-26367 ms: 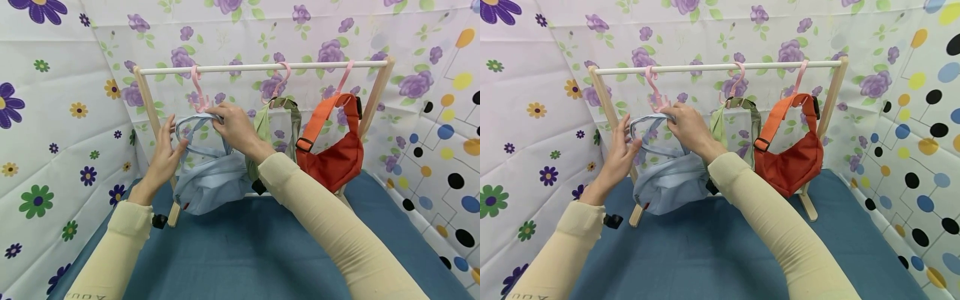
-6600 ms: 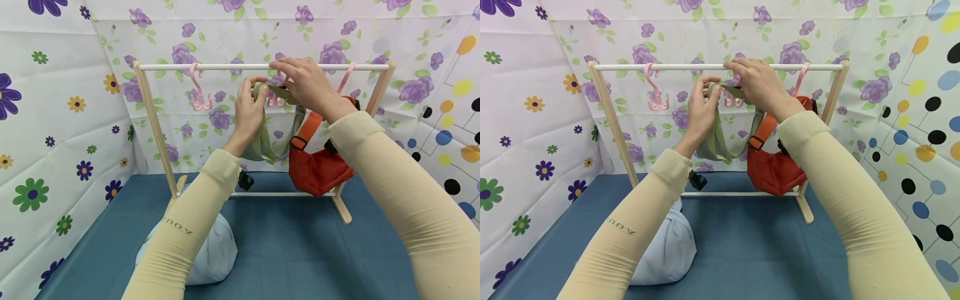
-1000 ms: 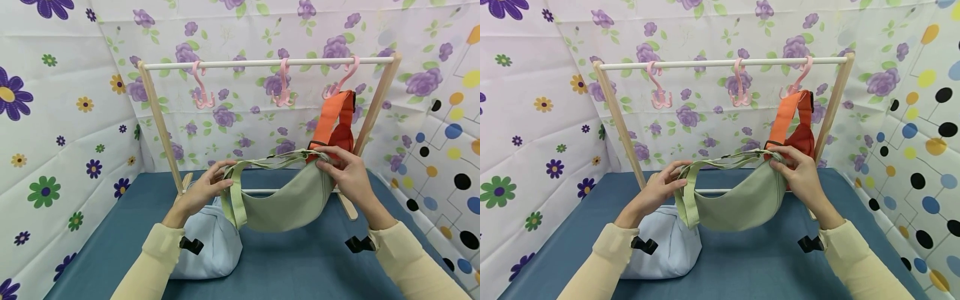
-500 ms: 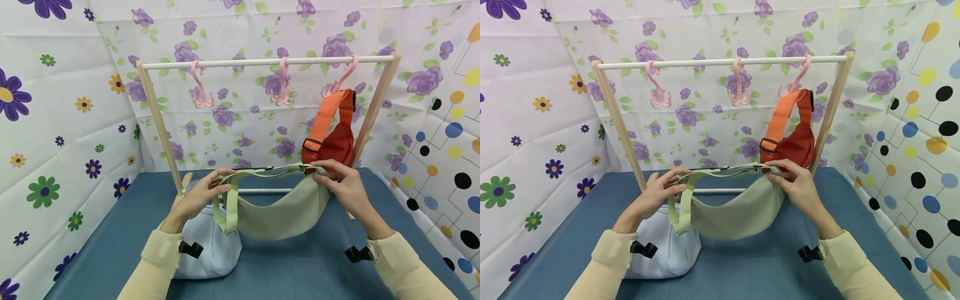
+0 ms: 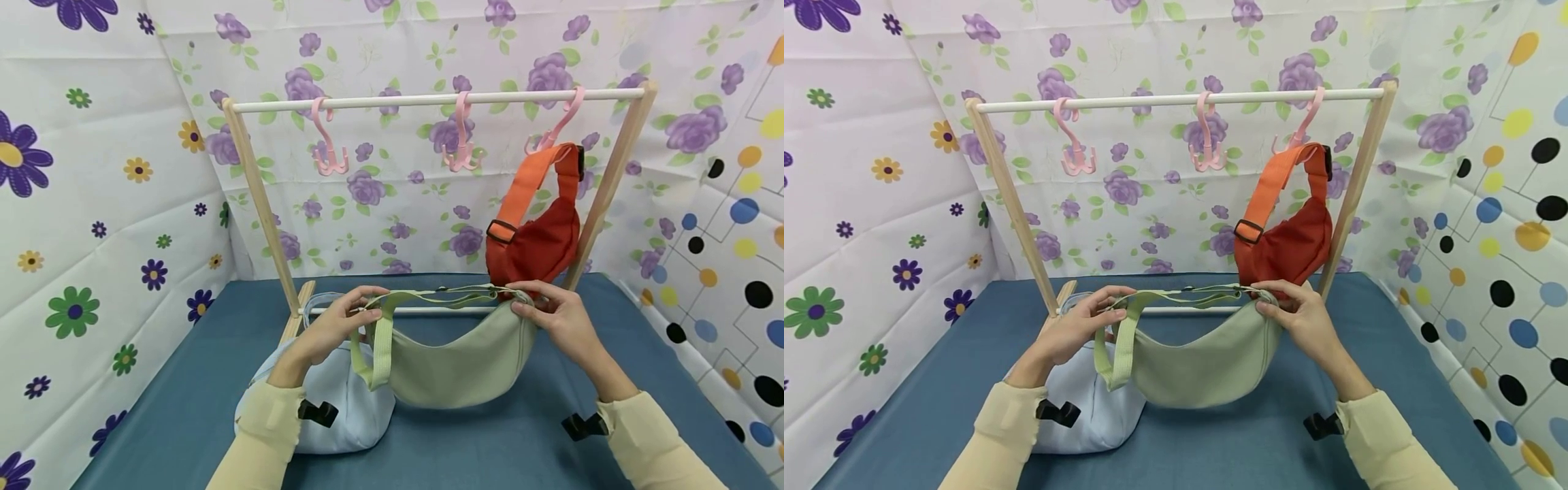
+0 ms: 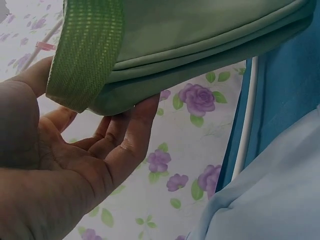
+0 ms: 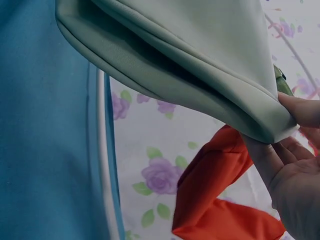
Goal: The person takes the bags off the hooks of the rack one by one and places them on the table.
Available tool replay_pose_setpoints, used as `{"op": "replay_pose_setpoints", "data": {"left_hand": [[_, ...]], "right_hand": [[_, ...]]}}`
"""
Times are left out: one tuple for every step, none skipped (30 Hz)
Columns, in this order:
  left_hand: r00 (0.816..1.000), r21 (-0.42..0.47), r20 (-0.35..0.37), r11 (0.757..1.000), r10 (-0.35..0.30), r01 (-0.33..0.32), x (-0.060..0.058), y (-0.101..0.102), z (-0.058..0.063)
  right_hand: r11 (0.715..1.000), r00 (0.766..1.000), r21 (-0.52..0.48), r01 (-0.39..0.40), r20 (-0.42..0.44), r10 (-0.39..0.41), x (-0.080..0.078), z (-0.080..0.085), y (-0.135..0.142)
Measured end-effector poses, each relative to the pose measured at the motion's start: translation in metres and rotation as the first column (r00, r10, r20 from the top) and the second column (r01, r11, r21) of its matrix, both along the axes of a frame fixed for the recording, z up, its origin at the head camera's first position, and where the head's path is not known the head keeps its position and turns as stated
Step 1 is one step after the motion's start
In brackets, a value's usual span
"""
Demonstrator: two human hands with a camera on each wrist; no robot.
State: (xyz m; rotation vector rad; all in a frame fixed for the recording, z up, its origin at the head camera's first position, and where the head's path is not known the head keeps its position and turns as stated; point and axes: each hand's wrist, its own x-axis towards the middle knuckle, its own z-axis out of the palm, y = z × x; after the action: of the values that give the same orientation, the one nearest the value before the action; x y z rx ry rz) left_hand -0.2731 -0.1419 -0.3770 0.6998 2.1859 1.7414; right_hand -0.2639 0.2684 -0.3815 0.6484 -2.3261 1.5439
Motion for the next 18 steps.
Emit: {"op": "replay_pose_setpoints", "data": {"left_hand": [[1.0,0.001,0.007,1.0,0.001,-0.001,0.0,0.001,-0.001],[1.0,-0.001,0.011,1.0,0.002,-0.002,0.0,0.002,-0.003],[1.0,-0.002,0.016,1.0,0.003,-0.003,0.0,0.003,-0.004],[1.0,-0.002,0.022,1.0,0.005,-0.005,0.0,0.004,-0.005],[1.0,-0.002,0.031,1.0,0.006,-0.006,0.0,0.005,-0.007],[0.999,-0.004,0.039,1.0,0.007,-0.007,0.0,0.006,-0.008],[0.999,-0.004,0.046,1.0,0.008,-0.008,0.0,0.007,-0.009],[0.999,-0.003,0.054,1.0,0.008,-0.008,0.0,0.009,-0.01],[0.998,-0.001,0.064,1.0,0.007,-0.007,0.001,0.01,-0.011],[0.997,0.001,0.073,1.0,0.005,-0.005,0.001,0.011,-0.011],[0.997,0.003,0.08,1.0,0.001,-0.001,0.001,0.012,-0.012],[0.996,0.004,0.085,1.0,-0.001,0.001,0.001,0.012,-0.013],[0.996,0.005,0.09,1.0,-0.002,0.001,0.001,0.013,-0.014],[0.996,0.004,0.094,1.0,-0.001,0.001,0.001,0.014,-0.015],[0.995,0.005,0.097,1.0,-0.001,0.001,0.001,0.015,-0.016],[0.995,0.005,0.097,1.0,-0.003,0.002,0.001,0.016,-0.017],[0.995,0.003,0.101,1.0,0.0,0.0,0.001,0.016,-0.018],[0.994,0.003,0.107,1.0,0.003,-0.004,0.001,0.017,-0.019]], "right_hand": [[1.0,1.0,0.003,0.0,0.014,0.0,-0.001,-0.002,0.001],[1.0,1.0,0.007,0.001,0.027,-0.001,-0.001,-0.005,0.003],[1.0,0.999,0.013,0.004,0.039,-0.004,-0.002,-0.007,0.004],[1.0,0.999,0.02,0.006,0.049,-0.007,-0.002,-0.009,0.006],[1.0,0.998,0.026,0.009,0.06,-0.011,-0.002,-0.011,0.007],[0.999,0.997,0.03,0.011,0.072,-0.013,-0.003,-0.013,0.009],[0.999,0.996,0.032,0.013,0.084,-0.015,-0.003,-0.015,0.01],[0.999,0.995,0.035,0.012,0.095,-0.016,-0.003,-0.017,0.012],[0.999,0.994,0.038,0.014,0.104,-0.018,-0.003,-0.018,0.013],[0.999,0.993,0.042,0.015,0.113,-0.02,-0.003,-0.02,0.014],[0.999,0.992,0.042,0.015,0.125,-0.02,-0.003,-0.021,0.015],[0.999,0.991,0.044,0.015,0.134,-0.02,-0.003,-0.023,0.016],[0.999,0.989,0.047,0.016,0.143,-0.022,-0.003,-0.024,0.016],[0.999,0.989,0.051,0.017,0.149,-0.024,-0.003,-0.025,0.017],[0.998,0.988,0.055,0.018,0.154,-0.027,-0.004,-0.026,0.018],[0.998,0.986,0.058,0.018,0.163,-0.027,-0.004,-0.027,0.019],[0.998,0.985,0.062,0.018,0.169,-0.029,-0.004,-0.028,0.02],[0.998,0.984,0.065,0.018,0.175,-0.029,-0.005,-0.028,0.021]]}}
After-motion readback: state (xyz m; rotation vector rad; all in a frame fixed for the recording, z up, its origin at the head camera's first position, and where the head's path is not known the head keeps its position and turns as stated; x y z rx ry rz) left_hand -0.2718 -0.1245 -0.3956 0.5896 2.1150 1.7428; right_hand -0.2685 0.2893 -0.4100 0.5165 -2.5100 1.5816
